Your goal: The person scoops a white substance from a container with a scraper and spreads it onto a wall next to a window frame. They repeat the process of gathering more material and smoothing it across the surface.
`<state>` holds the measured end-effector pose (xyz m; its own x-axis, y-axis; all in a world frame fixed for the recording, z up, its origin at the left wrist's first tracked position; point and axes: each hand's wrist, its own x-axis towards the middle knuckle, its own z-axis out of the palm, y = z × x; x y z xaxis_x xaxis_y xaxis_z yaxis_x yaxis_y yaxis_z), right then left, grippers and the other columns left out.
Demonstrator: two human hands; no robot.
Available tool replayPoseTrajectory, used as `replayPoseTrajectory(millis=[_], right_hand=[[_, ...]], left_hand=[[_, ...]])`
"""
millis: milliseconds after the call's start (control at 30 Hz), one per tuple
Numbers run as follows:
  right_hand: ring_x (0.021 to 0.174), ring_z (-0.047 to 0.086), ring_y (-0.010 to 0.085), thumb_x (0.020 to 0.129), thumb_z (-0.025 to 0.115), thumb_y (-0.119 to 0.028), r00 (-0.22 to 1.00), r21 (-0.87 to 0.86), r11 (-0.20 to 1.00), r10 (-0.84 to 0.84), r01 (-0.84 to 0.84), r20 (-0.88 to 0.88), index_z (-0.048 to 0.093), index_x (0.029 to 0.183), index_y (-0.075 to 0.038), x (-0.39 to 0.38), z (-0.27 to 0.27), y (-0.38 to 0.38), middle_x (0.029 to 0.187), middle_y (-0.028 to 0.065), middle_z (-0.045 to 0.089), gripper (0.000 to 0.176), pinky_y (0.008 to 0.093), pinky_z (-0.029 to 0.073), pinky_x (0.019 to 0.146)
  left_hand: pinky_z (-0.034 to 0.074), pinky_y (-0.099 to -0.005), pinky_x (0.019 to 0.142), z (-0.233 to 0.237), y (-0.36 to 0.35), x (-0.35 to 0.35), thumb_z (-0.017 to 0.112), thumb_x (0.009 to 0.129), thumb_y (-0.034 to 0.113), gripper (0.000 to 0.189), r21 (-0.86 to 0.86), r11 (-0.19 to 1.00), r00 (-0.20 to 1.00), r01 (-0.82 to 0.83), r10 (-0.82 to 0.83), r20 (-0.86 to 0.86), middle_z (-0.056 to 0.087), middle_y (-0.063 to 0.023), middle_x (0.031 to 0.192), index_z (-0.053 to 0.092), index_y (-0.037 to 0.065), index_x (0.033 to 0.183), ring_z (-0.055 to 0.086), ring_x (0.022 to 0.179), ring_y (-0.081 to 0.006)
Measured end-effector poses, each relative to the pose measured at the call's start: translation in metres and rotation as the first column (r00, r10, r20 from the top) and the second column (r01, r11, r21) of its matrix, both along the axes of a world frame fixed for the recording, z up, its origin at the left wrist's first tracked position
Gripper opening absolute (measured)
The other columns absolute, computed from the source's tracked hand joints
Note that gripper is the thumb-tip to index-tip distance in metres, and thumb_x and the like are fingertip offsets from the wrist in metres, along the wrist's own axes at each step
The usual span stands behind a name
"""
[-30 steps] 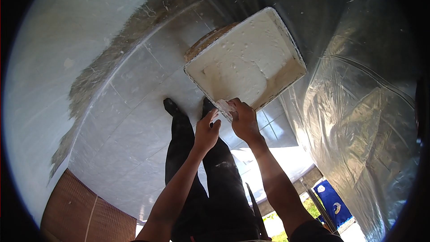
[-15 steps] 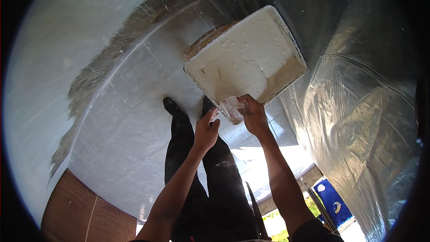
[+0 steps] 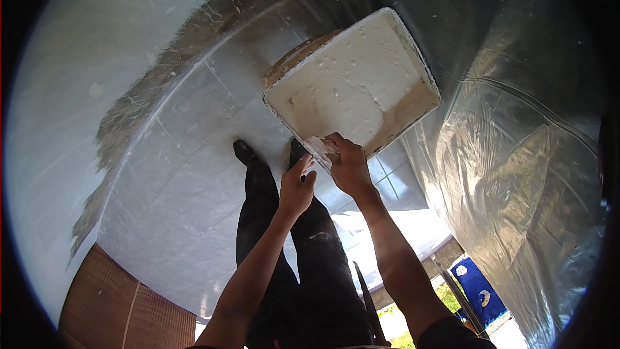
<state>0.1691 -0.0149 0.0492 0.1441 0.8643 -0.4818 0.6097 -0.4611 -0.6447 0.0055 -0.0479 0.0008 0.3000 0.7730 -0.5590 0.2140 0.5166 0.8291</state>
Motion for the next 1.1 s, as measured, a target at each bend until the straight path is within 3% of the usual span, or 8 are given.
replayPoseTrajectory(millis=[267, 433, 567, 633, 800, 900, 967, 1100], right_hand=[[0.109, 0.07, 0.0381, 0.087, 0.056, 0.006, 0.998, -0.015, 1.0, -0.017, 0.016, -0.063, 0.062, 0.117, -0.001, 0.009, 0.0, -0.015, 0.109, 0.0233, 0.072, 0.032, 0.0404, 0.053, 0.092], [0.109, 0.071, 0.0325, 0.088, 0.058, 0.005, 0.986, -0.106, 0.992, -0.08, 0.065, -0.145, 0.061, 0.118, 0.0, 0.024, -0.003, -0.026, 0.109, 0.021, 0.073, 0.031, 0.0365, 0.052, 0.093], [0.106, 0.072, 0.0269, 0.088, 0.059, 0.006, 0.97, -0.104, 0.989, -0.124, 0.104, -0.209, 0.061, 0.117, 0.003, 0.038, -0.002, -0.03, 0.107, 0.0184, 0.074, 0.029, 0.0339, 0.052, 0.093], [0.11, 0.07, 0.0311, 0.088, 0.058, 0.005, 0.959, -0.161, 0.973, -0.196, 0.165, -0.203, 0.061, 0.12, 0.002, 0.041, 0.012, -0.029, 0.11, 0.0201, 0.073, 0.032, 0.0372, 0.052, 0.094], [0.113, 0.068, 0.0378, 0.088, 0.057, 0.003, 0.939, -0.212, 0.942, -0.298, 0.261, -0.169, 0.061, 0.122, 0.0, 0.036, 0.015, -0.03, 0.114, 0.0229, 0.072, 0.034, 0.0411, 0.052, 0.094], [0.113, 0.067, 0.0409, 0.087, 0.056, 0.003, 0.957, -0.175, 0.958, -0.252, 0.226, -0.144, 0.061, 0.121, 0.0, 0.029, 0.015, -0.027, 0.116, 0.024, 0.071, 0.034, 0.0419, 0.051, 0.094], [0.104, 0.072, 0.0358, 0.087, 0.055, 0.007, 0.982, -0.056, 0.988, -0.149, 0.143, -0.113, 0.061, 0.117, 0.002, 0.024, 0.01, -0.028, 0.106, 0.0234, 0.073, 0.031, 0.0368, 0.054, 0.089], [0.105, 0.071, 0.0379, 0.087, 0.055, 0.007, 0.996, -0.048, 0.996, -0.075, 0.073, -0.04, 0.062, 0.116, 0.002, 0.018, 0.004, -0.03, 0.106, 0.0242, 0.073, 0.031, 0.039, 0.054, 0.089]], left_hand=[[0.048, -0.0393, 0.106, -0.003, -0.01, -0.005, 0.058, 0.097, 0.007, 0.048, -0.046, 0.999, 1.0, -0.019, 0.02, 0.007, 0.065, -0.0282, 0.131, 0.051, -0.007, 0.143, 0.064, 0.125, -0.0354], [0.045, -0.0385, 0.106, -0.004, -0.012, -0.004, 0.042, 0.11, 0.035, 0.054, -0.125, 0.987, 0.988, -0.099, 0.113, 0.107, 0.066, -0.0253, 0.132, 0.051, -0.007, 0.144, 0.063, 0.124, -0.0318], [0.041, -0.043, 0.11, 0.001, 0.001, -0.001, 0.035, 0.11, 0.045, 0.064, -0.246, 0.962, 0.976, -0.119, 0.159, 0.149, 0.063, -0.0236, 0.136, 0.05, -0.006, 0.145, 0.06, 0.128, -0.0336], [0.04, -0.0464, 0.112, -0.006, -0.002, -0.002, 0.029, 0.108, 0.059, 0.078, -0.318, 0.941, 0.967, -0.12, 0.183, 0.178, 0.059, -0.0222, 0.143, 0.045, -0.005, 0.149, 0.058, 0.133, -0.0339], [0.04, -0.0472, 0.112, -0.008, 0.0, 0.0, 0.031, 0.108, 0.058, 0.075, -0.359, 0.923, 0.953, -0.14, 0.224, 0.204, 0.057, -0.0212, 0.145, 0.045, -0.004, 0.15, 0.058, 0.133, -0.033], [0.04, -0.0473, 0.113, -0.008, -0.001, 0.0, 0.032, 0.109, 0.057, 0.074, -0.374, 0.915, 0.949, -0.151, 0.24, 0.204, 0.057, -0.0207, 0.145, 0.045, -0.003, 0.15, 0.058, 0.133, -0.0328], [0.039, -0.0473, 0.113, -0.008, -0.001, 0.0, 0.033, 0.109, 0.056, 0.073, -0.38, 0.912, 0.949, -0.153, 0.243, 0.202, 0.057, -0.0205, 0.146, 0.045, -0.003, 0.15, 0.058, 0.132, -0.0328], [0.037, -0.0478, 0.115, -0.005, 0.0, 0.0, 0.032, 0.108, 0.056, 0.073, -0.392, 0.909, 0.946, -0.141, 0.24, 0.217, 0.055, -0.0203, 0.148, 0.043, -0.002, 0.152, 0.056, 0.135, -0.0337]])
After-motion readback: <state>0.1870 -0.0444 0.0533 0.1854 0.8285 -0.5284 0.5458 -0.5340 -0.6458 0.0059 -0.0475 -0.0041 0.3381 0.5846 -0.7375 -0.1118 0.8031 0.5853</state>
